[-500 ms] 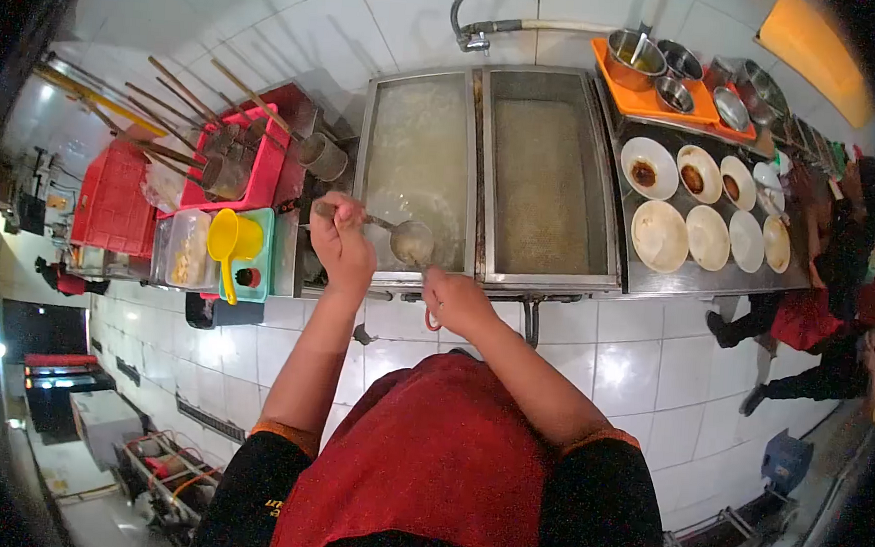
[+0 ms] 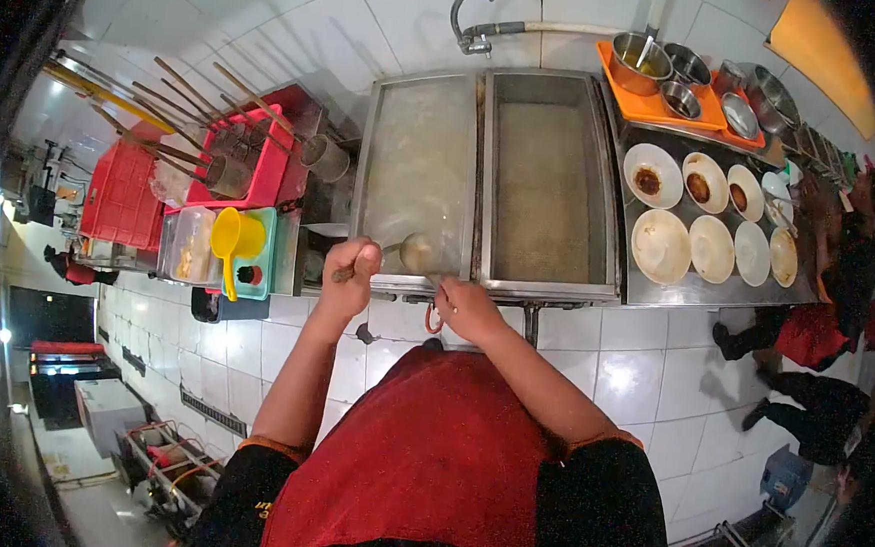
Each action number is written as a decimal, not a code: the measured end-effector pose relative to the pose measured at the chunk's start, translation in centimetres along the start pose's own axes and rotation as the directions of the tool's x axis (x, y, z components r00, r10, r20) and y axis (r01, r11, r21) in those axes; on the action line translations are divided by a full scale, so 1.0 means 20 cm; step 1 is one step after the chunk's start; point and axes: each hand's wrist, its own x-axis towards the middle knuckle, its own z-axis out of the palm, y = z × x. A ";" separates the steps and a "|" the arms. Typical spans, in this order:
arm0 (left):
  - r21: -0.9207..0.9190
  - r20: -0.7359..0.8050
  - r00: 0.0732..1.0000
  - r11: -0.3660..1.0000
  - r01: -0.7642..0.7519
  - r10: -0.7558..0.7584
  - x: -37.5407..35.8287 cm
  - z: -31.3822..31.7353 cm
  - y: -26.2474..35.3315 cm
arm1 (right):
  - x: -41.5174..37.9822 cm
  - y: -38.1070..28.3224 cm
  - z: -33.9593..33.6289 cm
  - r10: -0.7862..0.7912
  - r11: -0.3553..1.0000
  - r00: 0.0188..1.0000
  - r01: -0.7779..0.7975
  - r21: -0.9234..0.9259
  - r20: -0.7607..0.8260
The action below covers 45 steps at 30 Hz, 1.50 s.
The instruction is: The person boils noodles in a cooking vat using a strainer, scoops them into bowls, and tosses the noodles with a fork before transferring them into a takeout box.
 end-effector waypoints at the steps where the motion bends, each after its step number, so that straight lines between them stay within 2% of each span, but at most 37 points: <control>1: -0.037 -0.061 0.998 0.999 -0.004 0.002 0.00 0.00 -0.02 | 0.02 0.02 0.02 0.001 1.000 0.999 0.001 0.028 -0.042; 2: -0.075 -0.120 0.993 0.997 -0.009 0.000 0.00 -0.01 -0.04 | 0.02 0.03 0.02 0.003 1.000 0.999 -0.003 0.019 -0.045; 3: -0.084 -0.114 0.993 0.996 -0.011 0.002 0.00 -0.02 -0.06 | 0.02 -0.01 0.02 0.100 0.992 0.995 -0.100 -0.071 -0.009; 4: -0.082 -0.179 0.984 0.996 -0.035 0.020 0.01 -0.04 -0.08 | 0.03 -0.04 0.03 0.201 0.967 0.980 -0.196 -0.161 0.016; 5: -0.081 -0.248 0.968 0.995 -0.062 0.041 0.02 -0.06 -0.10 | 0.03 -0.08 0.05 0.207 0.964 0.978 -0.202 -0.172 0.008; 7: -0.102 -0.277 0.960 0.992 -0.079 0.048 0.03 -0.10 -0.13 | -0.02 -0.16 0.12 0.143 0.989 0.990 -0.143 0.029 0.019; 8: -0.106 -0.303 0.951 0.990 -0.091 0.055 0.02 -0.13 -0.14 | -0.03 -0.16 0.14 0.157 0.987 0.987 -0.158 0.018 0.022; 10: -0.146 -0.295 0.954 0.983 -0.109 0.062 0.03 -0.20 -0.14 | 0.01 -0.16 0.16 0.206 0.975 0.947 -0.177 0.133 -0.248; 11: -0.217 -0.300 0.954 0.972 -0.092 0.023 0.02 -0.22 -0.16 | -0.01 -0.18 0.18 0.192 0.978 0.952 -0.205 -0.030 -0.237; 12: -0.283 -0.295 0.955 0.956 -0.074 -0.013 0.02 -0.25 -0.18 | 0.00 -0.24 0.20 0.198 0.977 0.948 -0.211 -0.026 -0.250; 14: -0.340 -0.265 0.964 0.937 -0.077 -0.017 0.02 -0.29 -0.20 | -0.02 -0.35 0.25 0.294 0.956 0.942 -0.293 0.034 -0.160; 15: -0.392 -0.256 0.966 0.916 -0.080 -0.025 0.03 -0.30 -0.20 | -0.03 -0.33 0.28 0.295 0.954 0.916 -0.268 0.133 -0.272; 16: -0.399 -0.232 0.972 0.914 -0.078 -0.019 0.03 -0.30 -0.21 | -0.01 -0.30 0.30 0.258 0.950 0.886 -0.161 0.267 -0.385; 18: -0.440 -0.256 0.966 0.892 -0.107 -0.011 0.05 -0.32 -0.23 | -0.04 -0.36 0.33 0.379 0.918 0.840 -0.394 0.045 -0.389; 22: -0.519 -0.156 0.988 0.851 -0.082 0.000 0.08 -0.34 -0.26 | -0.05 -0.38 0.52 0.369 0.929 0.866 -0.347 0.126 -0.338; 24: -0.458 -0.202 0.977 0.876 -0.151 0.063 0.09 -0.34 -0.28 | -0.04 -0.33 0.51 0.428 0.891 0.737 -0.247 0.381 -0.523; 25: -0.457 -0.191 0.979 0.876 -0.151 0.069 0.10 -0.34 -0.27 | -0.07 -0.35 0.50 0.406 0.912 0.757 -0.376 0.166 -0.512; 26: -0.463 -0.185 0.980 0.874 -0.148 0.068 0.11 -0.34 -0.27 | -0.07 -0.36 0.51 0.411 0.909 0.749 -0.377 0.177 -0.520; 28: -0.468 -0.156 0.985 0.873 -0.137 0.071 0.12 -0.34 -0.26 | -0.08 -0.38 0.53 0.437 0.898 0.788 -0.358 0.254 -0.434; 29: -0.455 -0.164 0.983 0.878 -0.149 0.081 0.13 -0.34 -0.27 | -0.09 -0.32 0.53 0.436 0.891 0.769 -0.294 0.347 -0.468; 30: -0.441 -0.177 0.980 0.883 -0.161 0.091 0.13 -0.33 -0.27 | -0.09 -0.30 0.54 0.440 0.889 0.763 -0.295 0.351 -0.473; 32: -0.446 -0.167 0.981 0.879 -0.169 0.104 0.14 -0.32 -0.25 | -0.10 -0.26 0.55 0.336 0.923 0.783 -0.383 0.019 -0.524; 33: -0.449 -0.158 0.980 0.876 -0.178 0.118 0.14 -0.31 -0.23 | -0.10 -0.26 0.55 0.337 0.924 0.782 -0.381 0.025 -0.525; 36: -0.400 -0.147 0.980 0.899 -0.180 0.131 0.15 -0.29 -0.24 | -0.09 -0.27 0.52 0.492 0.858 0.744 -0.329 0.394 -0.451; 37: -0.399 -0.145 0.980 0.898 -0.185 0.138 0.16 -0.28 -0.23 | -0.10 -0.28 0.45 0.455 0.888 0.736 -0.331 0.319 -0.501; 38: -0.432 -0.126 0.985 0.887 -0.164 0.121 0.17 -0.27 -0.22 | -0.11 -0.29 0.45 0.453 0.889 0.737 -0.329 0.319 -0.502; 40: -0.453 -0.100 0.989 0.881 -0.140 0.106 0.17 -0.26 -0.20 | -0.13 -0.32 0.48 0.402 0.900 0.823 -0.276 0.338 -0.401; 41: -0.425 -0.114 0.988 0.894 -0.141 0.102 0.18 -0.26 -0.18 | -0.14 -0.32 0.48 0.481 0.860 0.793 -0.343 0.378 -0.373; 42: -0.400 -0.129 0.987 0.905 -0.145 0.100 0.19 -0.26 -0.16 | -0.15 -0.29 0.47 0.483 0.858 0.791 -0.341 0.385 -0.375; 44: -0.413 -0.133 0.987 0.901 -0.136 0.088 0.19 -0.26 -0.13 | -0.17 -0.21 0.44 0.615 0.752 0.659 -0.322 0.576 -0.434; 45: -0.428 -0.136 0.988 0.895 -0.125 0.073 0.19 -0.27 -0.12 | -0.19 -0.18 0.47 0.573 0.791 0.701 -0.337 0.510 -0.426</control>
